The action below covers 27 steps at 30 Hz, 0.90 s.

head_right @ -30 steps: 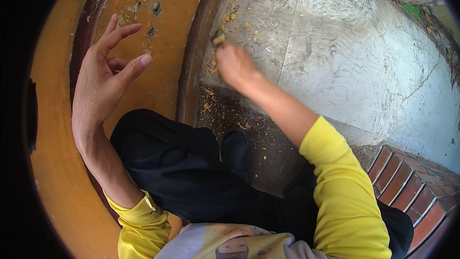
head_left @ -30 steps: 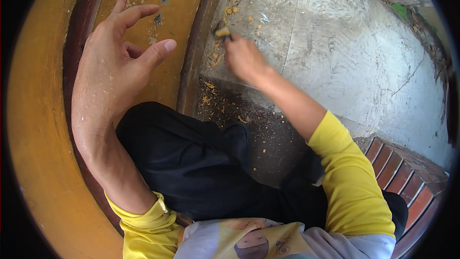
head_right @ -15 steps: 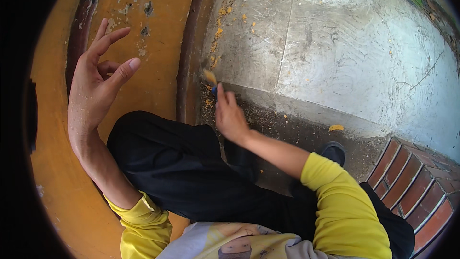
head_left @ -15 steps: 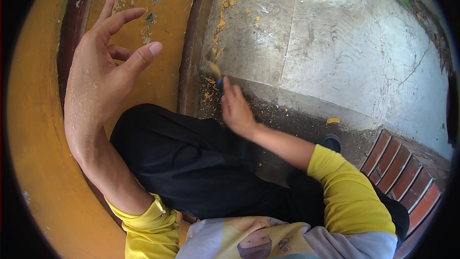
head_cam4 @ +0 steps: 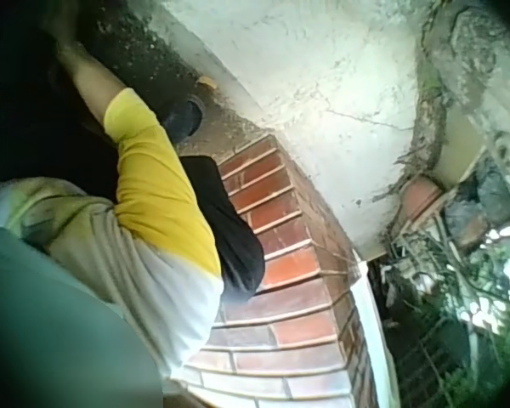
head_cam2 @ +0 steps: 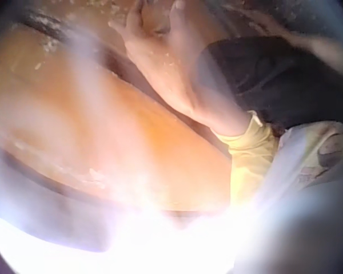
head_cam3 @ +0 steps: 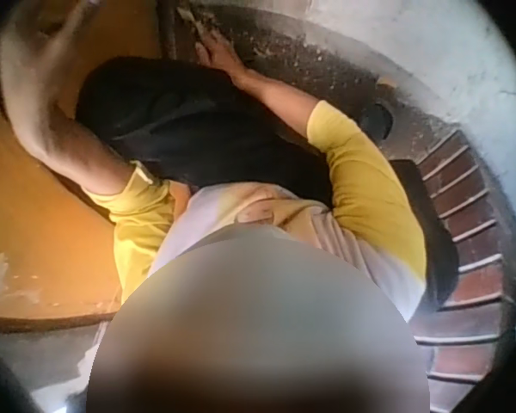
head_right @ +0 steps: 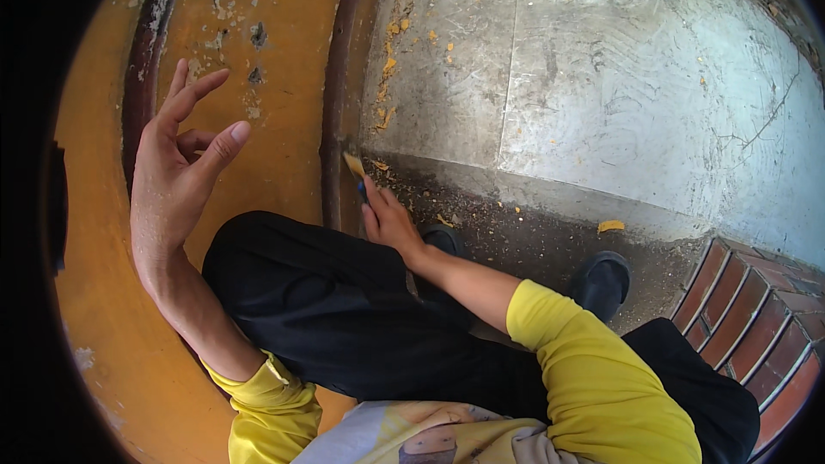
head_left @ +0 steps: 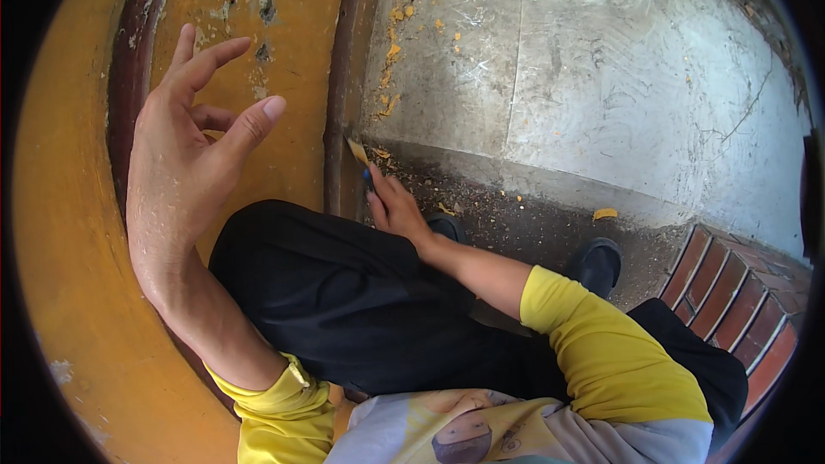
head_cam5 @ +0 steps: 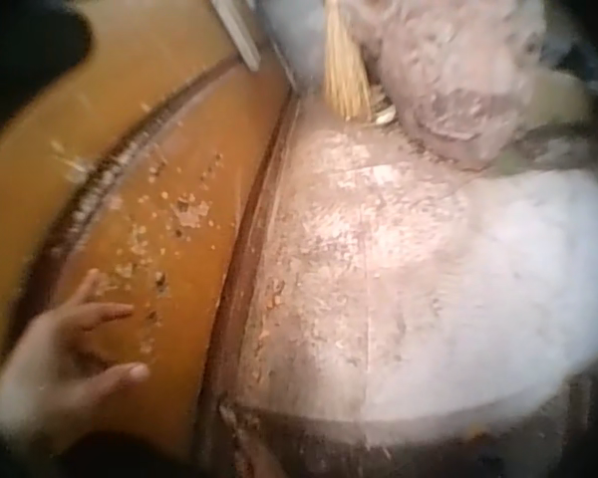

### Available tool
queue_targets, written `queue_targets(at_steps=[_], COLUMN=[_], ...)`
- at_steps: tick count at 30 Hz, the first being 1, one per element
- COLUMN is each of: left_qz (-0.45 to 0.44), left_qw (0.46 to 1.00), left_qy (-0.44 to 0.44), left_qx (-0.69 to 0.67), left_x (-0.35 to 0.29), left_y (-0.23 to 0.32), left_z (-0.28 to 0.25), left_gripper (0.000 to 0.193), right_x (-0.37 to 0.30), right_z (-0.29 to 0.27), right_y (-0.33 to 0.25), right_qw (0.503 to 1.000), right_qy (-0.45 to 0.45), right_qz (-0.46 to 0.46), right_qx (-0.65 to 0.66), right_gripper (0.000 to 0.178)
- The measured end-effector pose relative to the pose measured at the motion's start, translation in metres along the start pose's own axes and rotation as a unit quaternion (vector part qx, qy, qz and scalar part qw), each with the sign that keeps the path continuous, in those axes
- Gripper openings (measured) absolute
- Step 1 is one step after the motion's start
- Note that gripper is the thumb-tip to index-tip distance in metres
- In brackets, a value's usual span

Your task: The person scrapes old paint or rust from a metal door frame with a hand scraper.

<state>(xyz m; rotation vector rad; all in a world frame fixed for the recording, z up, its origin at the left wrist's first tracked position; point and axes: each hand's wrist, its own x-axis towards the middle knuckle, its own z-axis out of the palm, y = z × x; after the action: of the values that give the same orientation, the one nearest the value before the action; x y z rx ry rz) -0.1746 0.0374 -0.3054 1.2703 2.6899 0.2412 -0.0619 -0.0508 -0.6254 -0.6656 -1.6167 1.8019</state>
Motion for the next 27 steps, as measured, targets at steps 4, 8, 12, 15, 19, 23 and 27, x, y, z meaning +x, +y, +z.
queue_targets(at_steps=[4,8,12,15,19,23,27], left_qz=[-0.002,-0.016,-0.018,-0.02,-0.003,0.007,-0.01], left_qw=[1.0,1.0,0.999,0.999,1.0,0.999,0.999], left_qy=[-0.014,-0.019,-0.03,-0.044,-0.022,-0.037,-0.03], left_qx=[-0.013,-0.004,0.013,0.023,-0.001,0.022,0.012], left_x=[0.0,-0.002,0.002,0.0,-0.006,-0.001,-0.003], left_y=[-0.002,0.001,-0.003,-0.005,-0.007,-0.012,0.0], left_z=[0.001,-0.004,-0.006,-0.003,-0.003,-0.004,-0.001], left_gripper=[0.055,0.054,0.054,0.054,0.055,0.054,0.054], right_x=[0.021,0.072,0.004,-0.031,-0.001,-0.018,-0.029], right_z=[-0.009,-0.022,-0.003,-0.005,-0.009,-0.007,-0.007], right_y=[0.012,0.007,0.009,0.002,-0.007,-0.003,0.0], right_qw=[0.999,0.996,0.999,0.996,0.992,0.988,0.995], right_qy=[0.007,0.008,-0.02,-0.08,-0.087,-0.115,-0.088], right_qz=[-0.007,-0.004,-0.006,0.039,0.076,0.09,0.043], right_qx=[-0.036,-0.085,-0.043,-0.005,-0.043,-0.048,-0.029], right_gripper=[0.046,0.049,0.049,0.051,0.053,0.054,0.051])
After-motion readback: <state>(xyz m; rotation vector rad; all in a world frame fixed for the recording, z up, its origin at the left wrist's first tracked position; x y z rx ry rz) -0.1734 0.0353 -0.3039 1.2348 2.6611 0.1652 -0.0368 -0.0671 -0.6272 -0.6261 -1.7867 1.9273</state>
